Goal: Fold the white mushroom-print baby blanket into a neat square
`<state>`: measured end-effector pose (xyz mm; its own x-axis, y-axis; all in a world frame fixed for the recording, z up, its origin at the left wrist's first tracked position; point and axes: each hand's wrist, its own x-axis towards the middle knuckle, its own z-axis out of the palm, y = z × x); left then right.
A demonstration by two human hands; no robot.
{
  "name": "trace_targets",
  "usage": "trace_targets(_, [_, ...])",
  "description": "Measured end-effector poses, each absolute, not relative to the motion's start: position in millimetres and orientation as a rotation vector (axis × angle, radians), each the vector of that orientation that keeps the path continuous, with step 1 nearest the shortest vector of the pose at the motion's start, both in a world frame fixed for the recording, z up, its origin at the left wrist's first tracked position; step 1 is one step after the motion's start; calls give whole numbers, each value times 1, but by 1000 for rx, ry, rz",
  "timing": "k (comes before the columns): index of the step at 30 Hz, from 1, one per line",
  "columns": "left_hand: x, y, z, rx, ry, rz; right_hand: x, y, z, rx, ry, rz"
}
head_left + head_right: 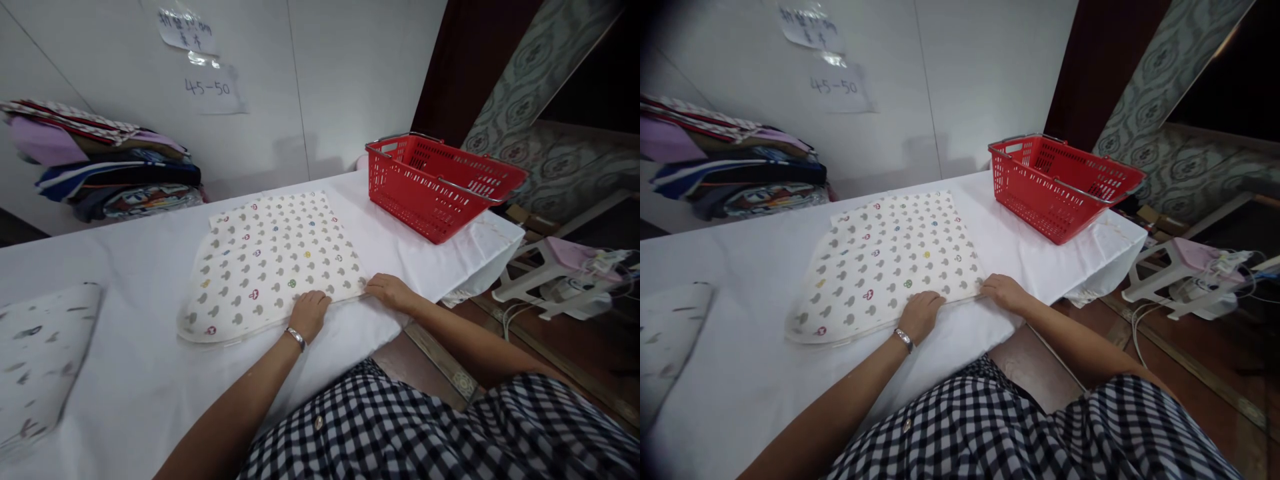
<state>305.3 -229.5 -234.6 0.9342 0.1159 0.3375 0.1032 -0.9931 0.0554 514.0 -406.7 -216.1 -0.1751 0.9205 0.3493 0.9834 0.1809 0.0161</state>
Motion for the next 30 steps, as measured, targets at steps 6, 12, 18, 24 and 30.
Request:
trace_targets(6, [306, -231, -233, 3060, 182, 431, 512, -413, -212, -1828, -2205, -182])
trace_targets(12, [300, -234, -221, 3053, 167, 378, 513, -417, -205, -1812, -2263, -114])
trace_targets(18, [298, -232, -220, 3078, 142, 309, 517, -408, -205, -1799, -2268, -84])
trace_targets(24, [302, -225, -229, 3066, 176, 356, 527, -396, -197, -1848, -2150, -13])
trace_targets(30, [305, -221, -221, 3005, 254, 328, 526, -396, -195, -1849, -2058, 34])
